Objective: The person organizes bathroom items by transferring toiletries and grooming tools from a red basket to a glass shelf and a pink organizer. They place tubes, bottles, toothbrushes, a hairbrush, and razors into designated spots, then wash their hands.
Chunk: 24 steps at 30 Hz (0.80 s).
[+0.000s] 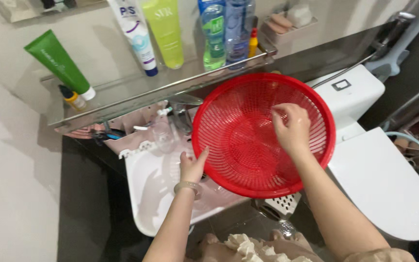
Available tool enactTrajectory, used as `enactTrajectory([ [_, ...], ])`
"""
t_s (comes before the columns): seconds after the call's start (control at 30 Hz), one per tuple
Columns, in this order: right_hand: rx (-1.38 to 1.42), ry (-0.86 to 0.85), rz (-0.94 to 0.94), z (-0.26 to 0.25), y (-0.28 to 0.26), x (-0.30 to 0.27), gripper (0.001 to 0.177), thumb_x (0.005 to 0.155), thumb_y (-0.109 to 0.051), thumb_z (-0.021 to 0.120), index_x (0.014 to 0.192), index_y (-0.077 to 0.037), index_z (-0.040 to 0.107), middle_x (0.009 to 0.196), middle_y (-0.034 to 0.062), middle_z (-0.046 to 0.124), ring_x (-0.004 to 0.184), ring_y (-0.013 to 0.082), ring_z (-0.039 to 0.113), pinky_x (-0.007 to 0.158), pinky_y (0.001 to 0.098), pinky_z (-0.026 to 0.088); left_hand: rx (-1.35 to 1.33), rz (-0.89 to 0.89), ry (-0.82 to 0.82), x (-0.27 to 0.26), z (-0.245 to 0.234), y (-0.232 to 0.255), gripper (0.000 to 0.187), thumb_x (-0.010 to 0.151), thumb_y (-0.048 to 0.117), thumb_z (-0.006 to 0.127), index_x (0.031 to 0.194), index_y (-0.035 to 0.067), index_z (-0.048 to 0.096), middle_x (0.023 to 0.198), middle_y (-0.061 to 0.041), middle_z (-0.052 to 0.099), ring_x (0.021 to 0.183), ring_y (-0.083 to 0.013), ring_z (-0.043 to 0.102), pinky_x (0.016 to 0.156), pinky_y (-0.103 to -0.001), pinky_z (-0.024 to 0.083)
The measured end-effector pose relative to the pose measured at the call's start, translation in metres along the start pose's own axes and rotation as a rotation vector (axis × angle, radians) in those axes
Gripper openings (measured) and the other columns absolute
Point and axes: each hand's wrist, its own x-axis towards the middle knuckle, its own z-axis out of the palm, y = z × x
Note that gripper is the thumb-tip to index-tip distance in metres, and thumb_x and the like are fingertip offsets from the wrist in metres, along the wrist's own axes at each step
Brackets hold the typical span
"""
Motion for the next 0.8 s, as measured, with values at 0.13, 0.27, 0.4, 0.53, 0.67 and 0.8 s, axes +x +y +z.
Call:
enactTrajectory([
  [0.13, -0.127, -0.194, 0.054, -0.066, 0.049, -0.014, 0.023, 0.093, -0.026, 0.069, 0.110, -0.012, 0.074, 0.121, 0.0066, 0.072, 0.121, 0.0309, 0.062, 0.110, 0.0619, 0.030, -0.674, -0.552, -0.378, -0.024, 0.027, -0.021, 0.063, 0.082, 0.034, 0.073, 0.135, 0.005, 0.058, 0.129, -0.015, 0.069, 0.110, -0.0321, 0.068, 0.091, -0.055, 0.055],
  [0.27, -0.184, -0.470, 0.031, -0.092, 0.089, -0.047, 0.027, 0.086, -0.030, 0.071, 0.107, -0.014, 0.077, 0.126, 0.0018, 0.069, 0.136, 0.0300, 0.050, 0.113, 0.0742, 0.011, -0.809, -0.565, -0.279, -0.023, 0.047, -0.051, 0.049, 0.081, 0.009, 0.065, 0.130, 0.007, 0.058, 0.123, -0.014, 0.068, 0.111, -0.0333, 0.067, 0.095, -0.057, 0.055],
  [0.4, -0.080, -0.513, -0.017, -0.094, 0.133, -0.064, 0.030, 0.090, -0.030, 0.069, 0.115, -0.016, 0.075, 0.136, 0.0024, 0.066, 0.147, 0.0302, 0.040, 0.118, 0.0696, 0.017, -0.862, -0.438, -0.231, -0.026, 0.053, -0.054, 0.048, 0.079, -0.006, 0.057, 0.126, 0.004, 0.059, 0.122, -0.017, 0.068, 0.111, -0.0355, 0.067, 0.098, -0.054, 0.058],
  [0.53, 0.110, -0.296, -0.044, -0.112, 0.148, -0.074, 0.040, 0.093, -0.037, 0.069, 0.123, -0.011, 0.069, 0.148, 0.0110, 0.056, 0.148, 0.0350, 0.038, 0.120, 0.0648, 0.028, -0.847, -0.412, -0.276, -0.051, 0.061, -0.042, 0.047, 0.075, -0.008, 0.054, 0.121, 0.003, 0.060, 0.118, -0.016, 0.069, 0.108, -0.0344, 0.068, 0.096, -0.054, 0.057],
  [0.67, -0.027, -0.411, -0.112, -0.151, 0.125, -0.082, 0.046, 0.082, -0.038, 0.077, 0.119, -0.011, 0.073, 0.146, 0.0106, 0.058, 0.148, 0.0378, 0.034, 0.118, 0.0680, 0.003, -0.804, -0.465, -0.258, -0.076, 0.078, -0.040, 0.045, 0.075, -0.007, 0.054, 0.119, 0.004, 0.060, 0.115, -0.013, 0.068, 0.104, -0.0334, 0.067, 0.093, -0.054, 0.057],
  [0.8, -0.141, -0.871, -0.043, -0.173, 0.073, -0.090, 0.074, 0.068, -0.056, 0.089, 0.131, -0.022, 0.069, 0.142, -0.0027, 0.064, 0.148, 0.0238, 0.040, 0.118, 0.0627, -0.012, -0.785, -0.432, -0.268, -0.090, 0.093, -0.037, 0.047, 0.076, -0.007, 0.055, 0.121, 0.003, 0.061, 0.114, -0.012, 0.069, 0.102, -0.0325, 0.069, 0.091, -0.051, 0.059],
])
